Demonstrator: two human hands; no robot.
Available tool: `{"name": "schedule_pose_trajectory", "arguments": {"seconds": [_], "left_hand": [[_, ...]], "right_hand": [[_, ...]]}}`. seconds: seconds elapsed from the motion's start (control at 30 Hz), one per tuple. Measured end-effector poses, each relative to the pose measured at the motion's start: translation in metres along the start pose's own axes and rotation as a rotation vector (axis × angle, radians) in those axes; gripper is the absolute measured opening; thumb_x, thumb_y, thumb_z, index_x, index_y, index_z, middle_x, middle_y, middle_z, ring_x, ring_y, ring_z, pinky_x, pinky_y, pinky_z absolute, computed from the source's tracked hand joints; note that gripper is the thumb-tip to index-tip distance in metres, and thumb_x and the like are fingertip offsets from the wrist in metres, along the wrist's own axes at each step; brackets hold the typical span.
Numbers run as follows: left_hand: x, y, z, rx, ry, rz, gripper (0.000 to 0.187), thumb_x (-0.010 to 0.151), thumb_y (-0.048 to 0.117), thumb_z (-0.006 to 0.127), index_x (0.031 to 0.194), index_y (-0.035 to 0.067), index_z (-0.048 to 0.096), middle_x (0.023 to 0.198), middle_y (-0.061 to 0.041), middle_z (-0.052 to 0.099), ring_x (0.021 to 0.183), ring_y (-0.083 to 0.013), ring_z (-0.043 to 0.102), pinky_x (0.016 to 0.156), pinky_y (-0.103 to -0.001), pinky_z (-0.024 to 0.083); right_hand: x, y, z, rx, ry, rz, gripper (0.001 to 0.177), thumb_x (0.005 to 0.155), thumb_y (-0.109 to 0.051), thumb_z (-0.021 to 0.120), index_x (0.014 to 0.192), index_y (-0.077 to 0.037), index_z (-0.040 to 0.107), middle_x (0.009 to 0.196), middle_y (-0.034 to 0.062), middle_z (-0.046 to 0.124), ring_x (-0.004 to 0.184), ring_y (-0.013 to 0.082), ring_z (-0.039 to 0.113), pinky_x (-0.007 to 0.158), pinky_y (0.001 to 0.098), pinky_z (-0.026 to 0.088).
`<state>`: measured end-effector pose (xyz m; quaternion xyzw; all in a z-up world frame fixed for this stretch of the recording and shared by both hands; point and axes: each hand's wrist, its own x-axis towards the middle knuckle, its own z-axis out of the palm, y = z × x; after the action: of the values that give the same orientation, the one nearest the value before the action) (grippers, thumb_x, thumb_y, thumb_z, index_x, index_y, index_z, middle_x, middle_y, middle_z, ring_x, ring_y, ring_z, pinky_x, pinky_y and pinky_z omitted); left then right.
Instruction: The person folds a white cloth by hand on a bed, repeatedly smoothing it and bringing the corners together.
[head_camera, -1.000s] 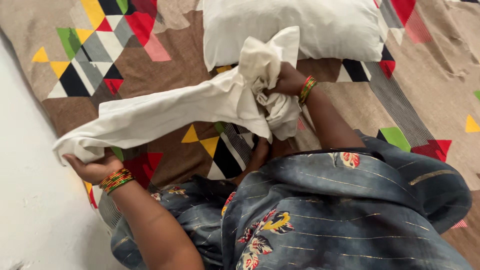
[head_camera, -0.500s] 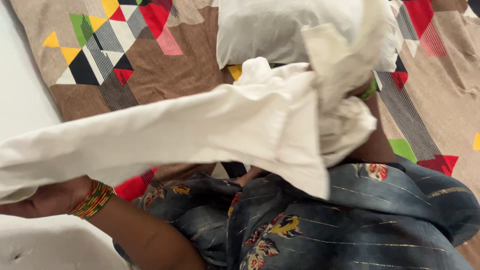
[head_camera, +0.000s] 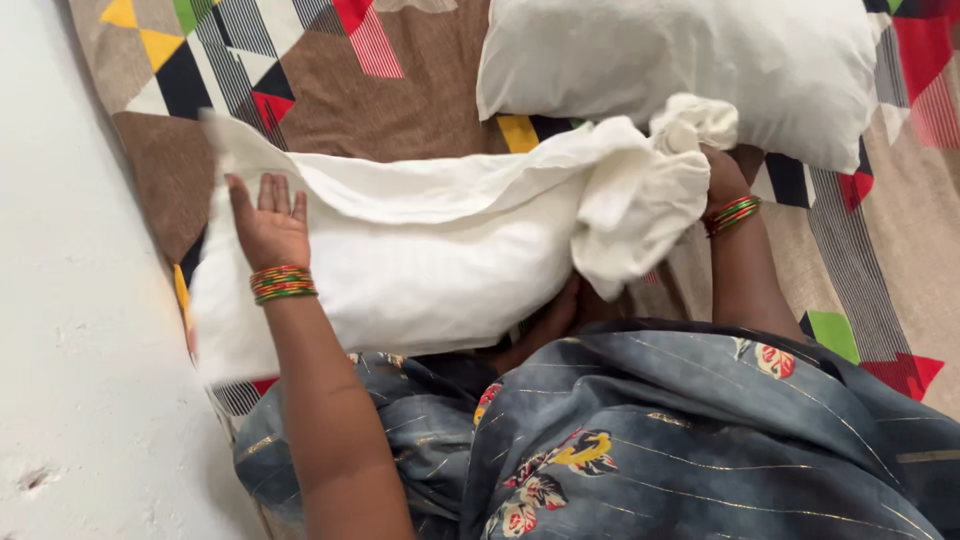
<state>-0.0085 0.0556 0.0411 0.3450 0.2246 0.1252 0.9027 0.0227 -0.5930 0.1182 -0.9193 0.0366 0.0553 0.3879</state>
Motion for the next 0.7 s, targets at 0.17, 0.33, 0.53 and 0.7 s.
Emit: {"name": "schedule_pose_trajectory", "arguments": {"seconds": [0.17,0.33,0.53,0.7], "left_hand": [[-0.001,-0.02,0.004,0.178,-0.061,0.0,0.09,0.095,0.045,0.073,0.162,0.016,0.02,0.151,-0.013,0.053,0.135,-0.0233,0.057,0.108,-0.044,0.05],[-0.006,-0.065,0.022,0.648,-0.197,0.02,0.079,0.091,0.032,0.077,0.157,0.01,0.042,0.128,-0.01,0.068,0.106,-0.0179,0.067,0.083,-0.035,0.054],[-0.037,-0.118,0.042,1.281,-0.447,0.441,0.076,0.086,0.028,0.085,0.15,0.009,0.05,0.143,-0.017,0.059,0.131,-0.0311,0.061,0.11,-0.043,0.051],[-0.085,-0.15,0.08,1.846,-0.656,0.385,0.094,0.08,0.042,0.081,0.157,0.017,0.035,0.159,-0.018,0.037,0.143,-0.0338,0.038,0.107,-0.056,0.039]], "right_hand": [[-0.016,-0.007,0.002,0.125,0.24,-0.085,0.044,0.084,-0.013,0.082,0.122,0.001,0.065,0.116,0.0115,0.071,0.106,0.022,0.069,0.092,0.0358,0.058],[-0.025,-0.069,-0.026,0.273,0.367,-0.275,0.041,0.085,-0.012,0.081,0.121,0.001,0.065,0.116,0.0113,0.071,0.105,0.0216,0.07,0.092,0.0356,0.058],[-0.032,-0.145,-0.026,0.336,0.233,-0.448,0.037,0.088,-0.011,0.08,0.12,0.001,0.066,0.115,0.0109,0.071,0.104,0.0211,0.07,0.091,0.0353,0.058],[-0.06,-0.2,0.019,0.244,0.001,-0.592,0.034,0.089,-0.011,0.079,0.119,0.001,0.066,0.114,0.0107,0.071,0.103,0.0207,0.07,0.091,0.0352,0.058]]}}
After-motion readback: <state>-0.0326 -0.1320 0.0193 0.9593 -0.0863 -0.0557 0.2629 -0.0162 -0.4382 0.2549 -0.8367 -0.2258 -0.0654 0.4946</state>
